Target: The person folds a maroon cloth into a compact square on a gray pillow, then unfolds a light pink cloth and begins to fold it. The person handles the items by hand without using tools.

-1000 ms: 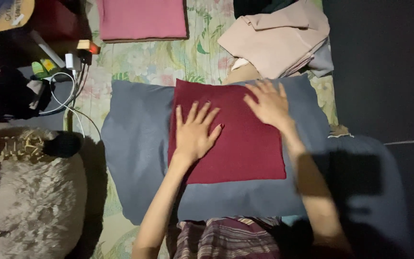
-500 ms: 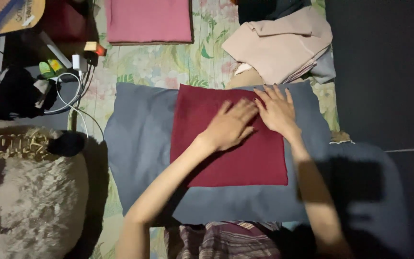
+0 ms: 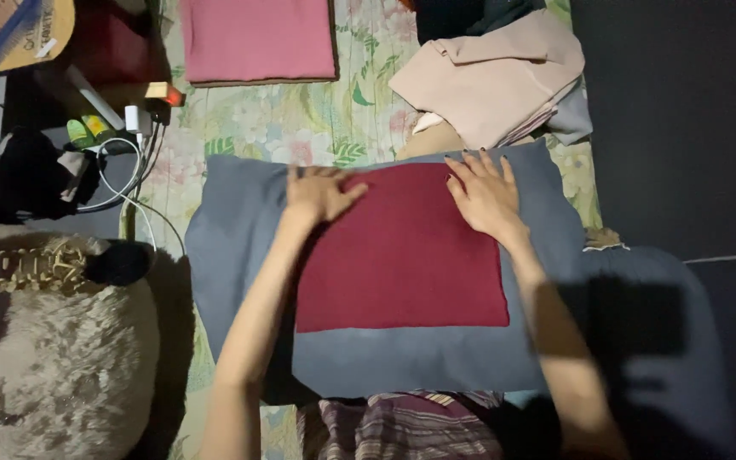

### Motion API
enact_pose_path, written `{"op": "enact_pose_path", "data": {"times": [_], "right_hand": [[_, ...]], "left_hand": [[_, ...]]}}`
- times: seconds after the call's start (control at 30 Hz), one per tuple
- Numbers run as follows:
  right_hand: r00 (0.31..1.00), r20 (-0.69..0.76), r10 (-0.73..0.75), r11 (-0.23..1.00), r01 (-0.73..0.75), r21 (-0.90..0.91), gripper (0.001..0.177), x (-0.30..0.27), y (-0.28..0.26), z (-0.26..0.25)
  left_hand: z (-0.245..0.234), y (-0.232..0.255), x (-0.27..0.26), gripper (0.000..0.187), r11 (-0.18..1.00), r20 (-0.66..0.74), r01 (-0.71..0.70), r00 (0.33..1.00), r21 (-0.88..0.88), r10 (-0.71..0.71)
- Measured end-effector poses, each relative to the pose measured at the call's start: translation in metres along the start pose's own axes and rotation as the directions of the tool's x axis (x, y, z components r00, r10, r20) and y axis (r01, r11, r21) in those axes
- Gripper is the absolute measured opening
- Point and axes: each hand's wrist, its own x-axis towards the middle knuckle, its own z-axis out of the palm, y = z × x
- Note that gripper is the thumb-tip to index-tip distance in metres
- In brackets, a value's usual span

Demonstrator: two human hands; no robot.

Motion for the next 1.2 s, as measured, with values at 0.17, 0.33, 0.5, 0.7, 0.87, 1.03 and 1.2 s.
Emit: {"op": "enact_pose_path", "data": {"times": [0.17, 0.33, 0.5, 0.7, 0.87, 1.03, 1.2], "right_hand": [[0.997, -0.076, 0.004, 0.999, 0.0, 0.049, 0.045, -0.008, -0.006, -0.006], [0.788, -0.61, 0.081, 0.949, 0.126, 0.289, 0.023, -0.014, 0.014, -0.028], [0.818, -0.318, 0.479, 0.685, -0.121, 0.719, 0.026, -0.031, 0.038, -0.052], [0.877, 0.24, 0.416, 0.727, -0.48, 0.491, 0.063, -0.021, 0.023, -0.062], [0.885, 0.256, 0.389, 0.678, -0.463, 0.57, 0.069, -0.008, 0.01, -0.056], [0.955, 0.042, 0.294, 0.617, -0.223, 0.755, 0.04, 0.029, 0.038, -0.006], [0.894, -0.378, 0.24, 0.609, 0.164, 0.776, 0.037, -0.003, -0.029, -0.121]], "left_hand": [[-0.026, -0.031, -0.016, 0.065, 0.94, -0.073, 0.327, 0.944, 0.098, -0.32], [0.014, -0.099, 0.017, 0.023, 0.962, -0.826, 0.219, 0.504, -0.16, -0.252], [-0.007, -0.086, -0.038, 0.064, 0.758, -0.347, 0.161, 0.816, -0.632, -0.463], [-0.041, -0.05, -0.051, 0.082, 0.775, -0.016, 0.176, 0.972, -0.607, -0.233], [-0.068, -0.003, -0.071, 0.059, 0.358, 0.142, 0.206, 0.97, -0.911, -0.196], [0.012, -0.066, 0.032, 0.037, 0.169, -0.034, 0.001, 0.978, -0.986, -0.206], [-0.074, -0.044, 0.001, 0.017, -0.039, -0.332, -0.346, 0.923, -0.937, -0.196]]}}
